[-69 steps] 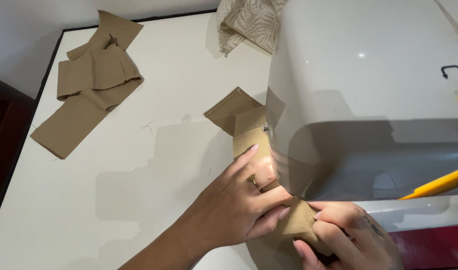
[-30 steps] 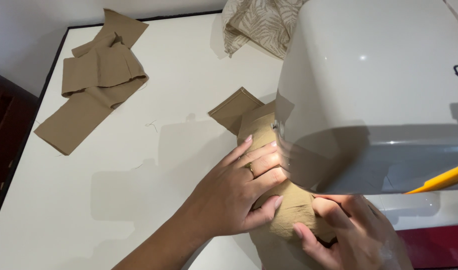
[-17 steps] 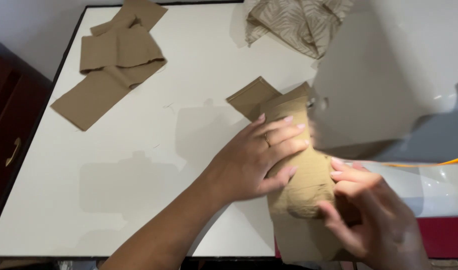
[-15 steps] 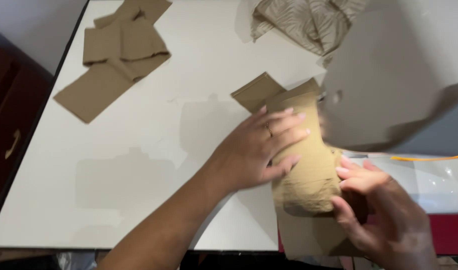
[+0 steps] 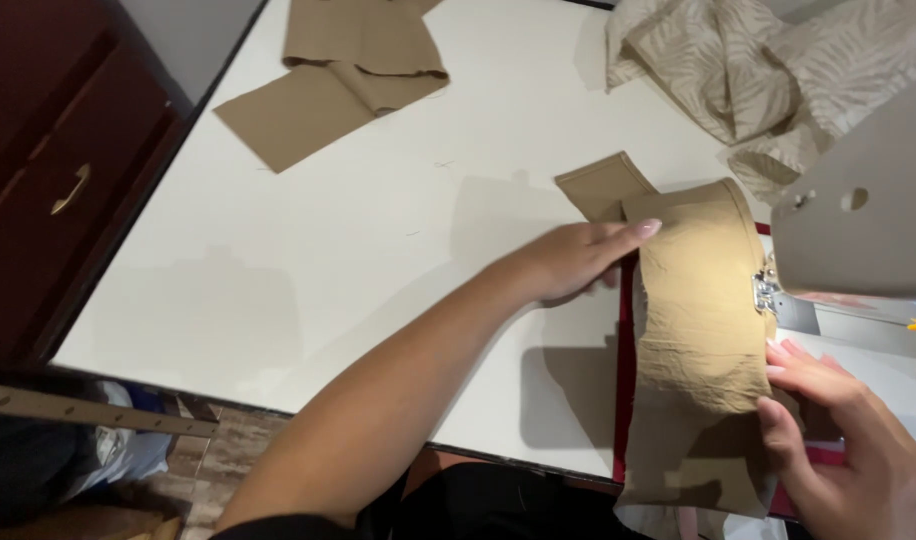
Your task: Sewing fabric strips together using a sewing machine and trimming threads with scissors.
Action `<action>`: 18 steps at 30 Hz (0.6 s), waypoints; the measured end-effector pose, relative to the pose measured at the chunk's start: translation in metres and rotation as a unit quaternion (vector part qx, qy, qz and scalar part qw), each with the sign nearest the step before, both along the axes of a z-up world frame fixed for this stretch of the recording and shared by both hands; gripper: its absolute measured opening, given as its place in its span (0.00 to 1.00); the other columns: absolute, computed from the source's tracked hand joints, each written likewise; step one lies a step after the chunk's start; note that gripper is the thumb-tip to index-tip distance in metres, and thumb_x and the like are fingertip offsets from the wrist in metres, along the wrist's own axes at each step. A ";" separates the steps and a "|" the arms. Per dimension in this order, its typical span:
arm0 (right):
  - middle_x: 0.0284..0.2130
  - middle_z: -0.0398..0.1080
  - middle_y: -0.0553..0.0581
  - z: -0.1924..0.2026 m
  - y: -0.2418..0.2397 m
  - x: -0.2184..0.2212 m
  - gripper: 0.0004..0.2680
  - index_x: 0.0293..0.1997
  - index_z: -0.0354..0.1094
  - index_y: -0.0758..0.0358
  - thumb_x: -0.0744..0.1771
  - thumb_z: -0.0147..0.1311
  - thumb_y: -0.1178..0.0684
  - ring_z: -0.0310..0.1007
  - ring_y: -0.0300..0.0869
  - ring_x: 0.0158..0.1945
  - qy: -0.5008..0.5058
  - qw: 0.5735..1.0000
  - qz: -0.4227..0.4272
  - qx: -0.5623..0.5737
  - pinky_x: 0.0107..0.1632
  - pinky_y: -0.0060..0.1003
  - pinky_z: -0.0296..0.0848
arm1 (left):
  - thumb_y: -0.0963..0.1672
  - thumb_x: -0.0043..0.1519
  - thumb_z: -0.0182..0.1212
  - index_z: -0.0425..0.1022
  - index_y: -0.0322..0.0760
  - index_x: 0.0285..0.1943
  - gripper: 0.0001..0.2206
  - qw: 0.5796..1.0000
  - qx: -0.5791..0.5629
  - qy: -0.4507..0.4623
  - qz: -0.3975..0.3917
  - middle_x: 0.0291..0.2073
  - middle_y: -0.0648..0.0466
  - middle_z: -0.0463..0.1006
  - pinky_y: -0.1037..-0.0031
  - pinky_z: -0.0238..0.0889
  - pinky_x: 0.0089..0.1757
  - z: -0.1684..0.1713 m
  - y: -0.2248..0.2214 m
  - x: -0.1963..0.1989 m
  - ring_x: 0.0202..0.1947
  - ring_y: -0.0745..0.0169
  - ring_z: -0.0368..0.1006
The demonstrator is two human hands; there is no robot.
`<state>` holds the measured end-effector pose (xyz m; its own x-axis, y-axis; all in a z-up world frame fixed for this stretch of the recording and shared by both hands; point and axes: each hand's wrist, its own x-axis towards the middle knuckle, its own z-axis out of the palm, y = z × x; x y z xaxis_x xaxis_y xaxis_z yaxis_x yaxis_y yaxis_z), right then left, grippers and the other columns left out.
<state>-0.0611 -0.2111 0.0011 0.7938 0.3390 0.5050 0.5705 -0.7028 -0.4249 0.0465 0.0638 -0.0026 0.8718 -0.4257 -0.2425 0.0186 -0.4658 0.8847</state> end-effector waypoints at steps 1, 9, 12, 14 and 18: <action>0.57 0.74 0.70 0.002 0.002 -0.003 0.09 0.54 0.71 0.72 0.68 0.54 0.61 0.73 0.56 0.66 -0.002 1.000 0.006 -0.001 0.77 0.48 0.66 | 0.66 0.46 0.18 0.55 0.51 0.80 0.51 1.000 -0.001 -0.002 0.006 0.51 0.41 0.81 0.58 0.66 0.57 0.006 -0.001 -0.004 0.53 0.52 0.78; 0.53 0.76 0.61 -0.002 0.004 -0.004 0.05 0.50 0.73 0.67 0.70 0.54 0.62 0.74 0.48 0.67 0.006 0.999 -0.045 0.030 0.71 0.37 0.69 | 0.60 0.48 0.52 0.30 0.59 0.85 0.52 0.895 -0.351 0.093 0.258 0.33 0.51 0.74 0.73 0.65 0.32 0.029 -0.009 0.044 0.27 0.64 0.66; 0.55 0.77 0.56 -0.011 0.002 -0.002 0.06 0.51 0.75 0.61 0.71 0.54 0.59 0.75 0.40 0.63 -0.035 0.996 -0.082 0.026 0.64 0.31 0.70 | 0.56 0.49 0.57 0.38 0.64 0.82 0.48 0.881 -0.397 0.061 0.251 0.77 0.38 0.52 0.77 0.63 0.40 0.029 -0.017 0.070 0.71 0.52 0.62; 0.54 0.77 0.58 -0.007 0.002 0.004 0.06 0.49 0.74 0.63 0.69 0.53 0.59 0.75 0.42 0.62 -0.045 0.997 -0.046 0.037 0.68 0.34 0.69 | 0.49 0.50 0.62 0.46 0.58 0.81 0.45 0.842 -0.482 0.023 0.242 0.75 0.36 0.56 0.71 0.65 0.48 0.002 -0.030 0.108 0.68 0.51 0.64; 0.51 0.77 0.60 -0.001 0.009 0.003 0.07 0.46 0.74 0.67 0.67 0.51 0.59 0.76 0.46 0.62 -0.041 0.997 -0.011 0.069 0.72 0.41 0.70 | 0.30 0.48 0.58 0.58 0.52 0.77 0.44 0.777 -0.587 -0.106 0.199 0.82 0.47 0.45 0.69 0.59 0.60 -0.045 -0.040 0.192 0.80 0.52 0.39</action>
